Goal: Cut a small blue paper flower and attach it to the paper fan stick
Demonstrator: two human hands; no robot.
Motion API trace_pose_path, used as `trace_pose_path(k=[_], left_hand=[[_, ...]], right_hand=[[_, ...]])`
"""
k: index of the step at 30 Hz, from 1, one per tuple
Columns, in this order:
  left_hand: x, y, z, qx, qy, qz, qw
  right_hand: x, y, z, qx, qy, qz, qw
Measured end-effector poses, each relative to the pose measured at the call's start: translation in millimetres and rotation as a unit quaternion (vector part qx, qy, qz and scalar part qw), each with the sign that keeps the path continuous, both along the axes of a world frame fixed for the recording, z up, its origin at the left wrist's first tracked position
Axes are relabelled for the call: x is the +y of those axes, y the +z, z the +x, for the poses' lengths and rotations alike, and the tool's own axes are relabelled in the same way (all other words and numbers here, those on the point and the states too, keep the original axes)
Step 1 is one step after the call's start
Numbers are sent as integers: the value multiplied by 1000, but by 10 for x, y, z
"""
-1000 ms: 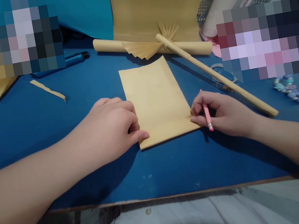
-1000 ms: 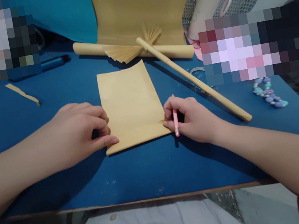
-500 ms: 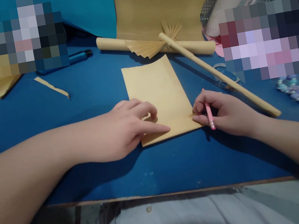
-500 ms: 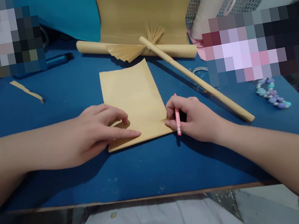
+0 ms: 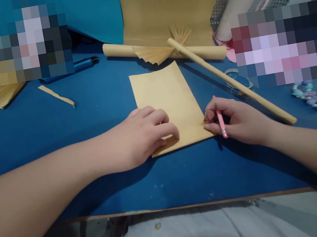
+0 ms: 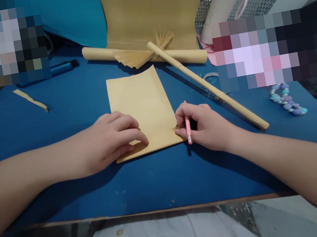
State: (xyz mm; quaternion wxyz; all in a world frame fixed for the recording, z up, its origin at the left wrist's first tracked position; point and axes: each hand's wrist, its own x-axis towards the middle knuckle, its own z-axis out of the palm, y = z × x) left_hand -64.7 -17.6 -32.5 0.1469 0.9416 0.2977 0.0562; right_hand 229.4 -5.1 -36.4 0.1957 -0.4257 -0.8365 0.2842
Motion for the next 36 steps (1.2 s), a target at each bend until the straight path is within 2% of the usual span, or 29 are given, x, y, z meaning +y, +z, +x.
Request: trace_pose_path(k=[4,10,13,15,17,19,21,23,26,36], left_hand=[[-23,6,21,14,-7,31,999],[-36,48,23,26,-10,22,999],[-41,51,29,25,-7,23,999],[-43,48,29,21,-7,24,999],[-41,46,27,19,-7,23,1000],[-37,44,24,18,-7,21,1000],[-32,43,21,18,-8,21,1000],[-26,42,16,20,-11,19,1000],[-19,40,9,17,-14,18,1000],[-11,13,-3,17,-18,22,999]], right_hand=[[2,13,-2,-12,1,9,1000],[2,-38,11,8,-14,15,1000],[-6,-59,25,14,-22,42,999],[-31,-34,36,32,-24,90,995],[-80,17,40,62,20,154,986],[-148,69,31,62,128,197,970],[-214,97,7,15,247,209,946],[-261,94,-22,-38,309,212,926],[-283,64,-51,-74,330,208,918],[-256,51,-52,-82,333,192,920]])
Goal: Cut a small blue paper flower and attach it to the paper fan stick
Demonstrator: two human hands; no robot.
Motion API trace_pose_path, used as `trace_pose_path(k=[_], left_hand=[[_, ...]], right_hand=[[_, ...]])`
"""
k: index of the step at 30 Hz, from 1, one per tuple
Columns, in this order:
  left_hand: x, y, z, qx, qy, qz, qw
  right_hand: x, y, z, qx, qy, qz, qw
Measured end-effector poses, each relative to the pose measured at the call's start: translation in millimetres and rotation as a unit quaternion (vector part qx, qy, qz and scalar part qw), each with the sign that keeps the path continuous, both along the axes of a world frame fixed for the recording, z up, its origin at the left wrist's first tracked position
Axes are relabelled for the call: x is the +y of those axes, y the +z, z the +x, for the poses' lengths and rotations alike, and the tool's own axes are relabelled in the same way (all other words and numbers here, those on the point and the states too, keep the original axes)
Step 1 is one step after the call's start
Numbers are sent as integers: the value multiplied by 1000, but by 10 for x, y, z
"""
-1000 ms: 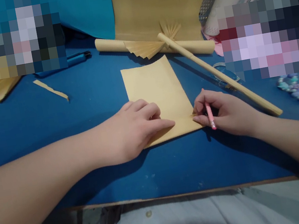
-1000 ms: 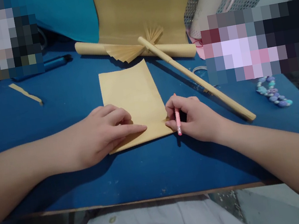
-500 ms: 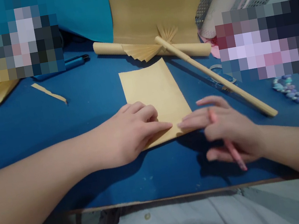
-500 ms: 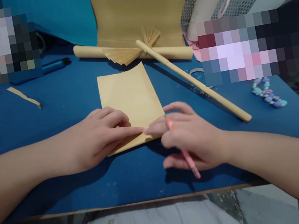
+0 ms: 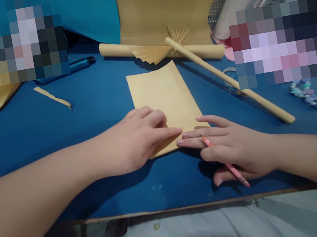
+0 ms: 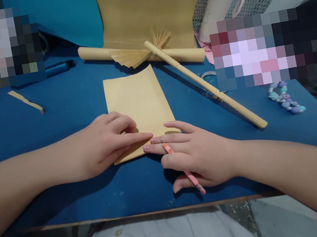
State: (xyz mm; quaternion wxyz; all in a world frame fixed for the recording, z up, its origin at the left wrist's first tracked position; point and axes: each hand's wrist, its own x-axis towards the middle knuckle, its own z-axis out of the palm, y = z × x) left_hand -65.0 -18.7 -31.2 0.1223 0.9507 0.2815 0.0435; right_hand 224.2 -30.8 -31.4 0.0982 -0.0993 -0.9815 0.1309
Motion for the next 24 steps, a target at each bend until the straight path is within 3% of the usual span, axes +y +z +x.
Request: trace_pose_path(k=[13,20,24], left_hand=[[-4,-25,-8,3,1,23,1000],[-14,-33,-15,5,5,23,1000],[-21,-2,-7,10,6,17,1000]], right_hand=[[-56,17,-64,-32,2,46,998],[-249,137,38,-40,-71,163,983],[-255,278,136,-67,-101,187,975]])
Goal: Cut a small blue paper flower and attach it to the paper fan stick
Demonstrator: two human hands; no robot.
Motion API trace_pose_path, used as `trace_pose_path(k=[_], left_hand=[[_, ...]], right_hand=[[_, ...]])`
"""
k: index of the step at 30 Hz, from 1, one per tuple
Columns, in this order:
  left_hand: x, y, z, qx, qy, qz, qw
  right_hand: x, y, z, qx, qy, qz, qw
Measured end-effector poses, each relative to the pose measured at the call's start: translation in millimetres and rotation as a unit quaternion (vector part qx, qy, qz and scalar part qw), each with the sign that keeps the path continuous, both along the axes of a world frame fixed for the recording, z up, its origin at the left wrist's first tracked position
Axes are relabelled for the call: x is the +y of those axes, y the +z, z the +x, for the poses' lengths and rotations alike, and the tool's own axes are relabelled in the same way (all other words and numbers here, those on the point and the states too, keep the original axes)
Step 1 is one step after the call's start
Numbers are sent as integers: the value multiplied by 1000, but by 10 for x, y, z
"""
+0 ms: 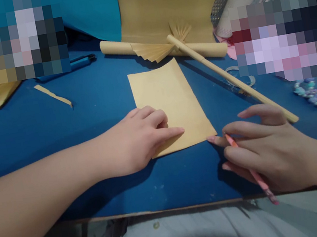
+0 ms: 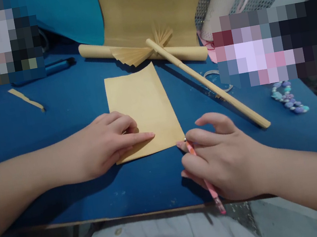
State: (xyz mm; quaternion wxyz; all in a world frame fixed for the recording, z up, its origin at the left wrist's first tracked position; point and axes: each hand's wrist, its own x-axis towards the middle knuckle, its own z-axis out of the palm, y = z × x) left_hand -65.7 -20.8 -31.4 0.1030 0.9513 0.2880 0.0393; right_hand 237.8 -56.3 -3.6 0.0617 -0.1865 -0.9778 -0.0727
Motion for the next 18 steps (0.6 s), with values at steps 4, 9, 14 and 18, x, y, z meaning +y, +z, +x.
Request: trace_pose_path(k=[4,9,14,18], left_hand=[[10,25,16,3,0,-12,1000],[17,61,43,17,14,-19,1000],[-27,99,85,16,20,-9,1000],[-148,81,195,-29,11,52,998]], right_hand=[[67,32,61,25,-17,-36,999],[122,-94,74,91,-24,12,995],[157,-182,32,117,61,-41,990],[150,-174,35,103,61,-55,991]])
